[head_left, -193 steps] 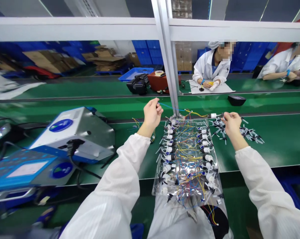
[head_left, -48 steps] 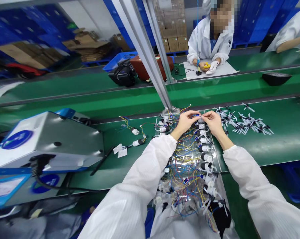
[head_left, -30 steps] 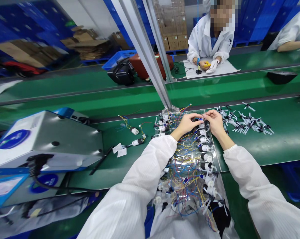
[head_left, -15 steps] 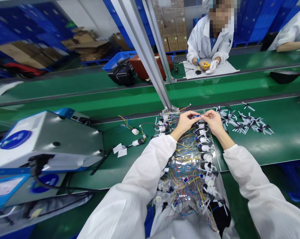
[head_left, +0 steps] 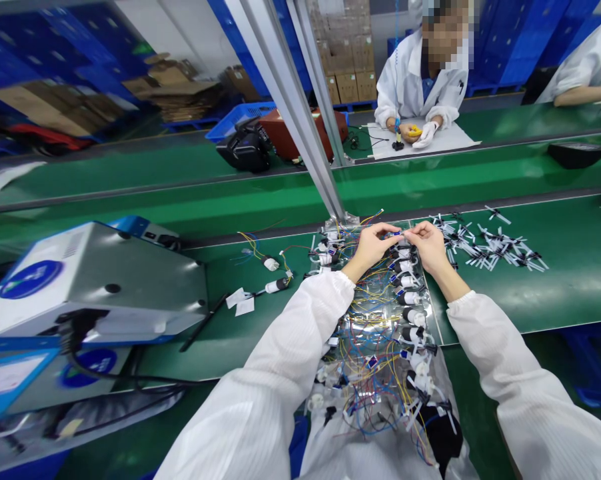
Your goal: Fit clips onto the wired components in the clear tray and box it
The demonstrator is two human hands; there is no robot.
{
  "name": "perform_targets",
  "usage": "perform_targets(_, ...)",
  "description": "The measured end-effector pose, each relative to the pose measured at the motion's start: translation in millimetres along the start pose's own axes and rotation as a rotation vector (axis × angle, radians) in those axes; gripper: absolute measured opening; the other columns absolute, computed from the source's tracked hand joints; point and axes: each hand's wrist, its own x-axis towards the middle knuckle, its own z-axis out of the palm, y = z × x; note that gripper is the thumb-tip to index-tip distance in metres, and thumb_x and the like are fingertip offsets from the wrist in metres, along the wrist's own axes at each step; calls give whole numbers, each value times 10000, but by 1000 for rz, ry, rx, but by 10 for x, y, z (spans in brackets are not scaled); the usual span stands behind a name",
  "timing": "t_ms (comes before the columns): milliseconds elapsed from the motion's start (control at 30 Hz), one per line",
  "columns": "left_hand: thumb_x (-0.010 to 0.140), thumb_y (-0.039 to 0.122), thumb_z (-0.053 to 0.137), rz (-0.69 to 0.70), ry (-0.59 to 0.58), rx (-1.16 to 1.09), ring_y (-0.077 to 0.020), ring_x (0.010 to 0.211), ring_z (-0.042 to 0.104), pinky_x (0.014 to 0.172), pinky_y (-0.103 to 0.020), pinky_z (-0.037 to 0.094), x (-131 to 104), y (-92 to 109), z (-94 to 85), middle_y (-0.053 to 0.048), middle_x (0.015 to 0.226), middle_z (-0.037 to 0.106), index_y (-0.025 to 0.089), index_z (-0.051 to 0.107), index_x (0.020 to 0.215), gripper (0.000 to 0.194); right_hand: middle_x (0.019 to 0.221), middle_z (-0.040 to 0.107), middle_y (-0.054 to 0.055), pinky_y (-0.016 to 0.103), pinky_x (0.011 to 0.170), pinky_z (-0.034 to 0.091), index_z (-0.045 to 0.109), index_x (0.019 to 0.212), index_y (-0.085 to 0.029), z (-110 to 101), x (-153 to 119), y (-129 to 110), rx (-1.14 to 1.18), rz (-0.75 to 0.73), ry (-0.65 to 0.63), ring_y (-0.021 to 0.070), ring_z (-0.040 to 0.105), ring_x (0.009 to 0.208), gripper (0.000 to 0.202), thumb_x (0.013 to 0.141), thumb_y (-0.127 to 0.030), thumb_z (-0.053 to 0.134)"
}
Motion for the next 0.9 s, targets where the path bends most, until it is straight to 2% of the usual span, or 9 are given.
perform_targets(200,794,434,874,41,-6,117,-228,913,737,877,-371,554,-15,47,-20,-92,963,805,179,801,928,297,816,733,2,328,808,573,557,770,-234,0,-5,16,-30,-7,-7,162,689,787,411,675,-405,919)
perform_targets(333,838,426,844,160,-62,250,-226,903,729,892,-381,548,-15,117,-57,-78,954,797,199,800,942,253,805,727,-1,332,800,573,549,768,-234,1,-12,31,-50,-22,0,165,688,779,407,685,-402,910)
perform_targets(500,885,378,807,247,-115,274,-220,910,716,890,-380,541,-21,141,-76,-74,969,790,206,790,977,196,798,721,8,336,792,557,557,744,-231,-28,-17,58,-134,-65,-48,173,685,782,350,752,-398,864)
perform_targets(633,877,408,809,201,-106,257,-223,926,723,900,-382,551,-21,114,-57,-82,984,793,200,790,993,239,806,717,6,333,799,550,593,773,-231,-40,-15,54,-173,-67,-89,171,676,788,304,773,-398,847)
perform_targets(767,807,428,868,117,-53,160,-228,952,745,920,-379,582,-6,48,-42,-99,1025,796,180,779,1041,352,850,716,-5,312,814,545,603,816,-235,-21,-24,24,-17,-54,-52,154,674,806,317,740,-369,881)
perform_targets(900,797,418,880,123,-45,139,-227,962,750,932,-378,587,-6,-8,-41,-106,1037,795,171,776,1044,365,829,714,-1,306,779,540,592,790,-230,-12,-34,25,-40,-39,-31,149,659,767,340,728,-387,887)
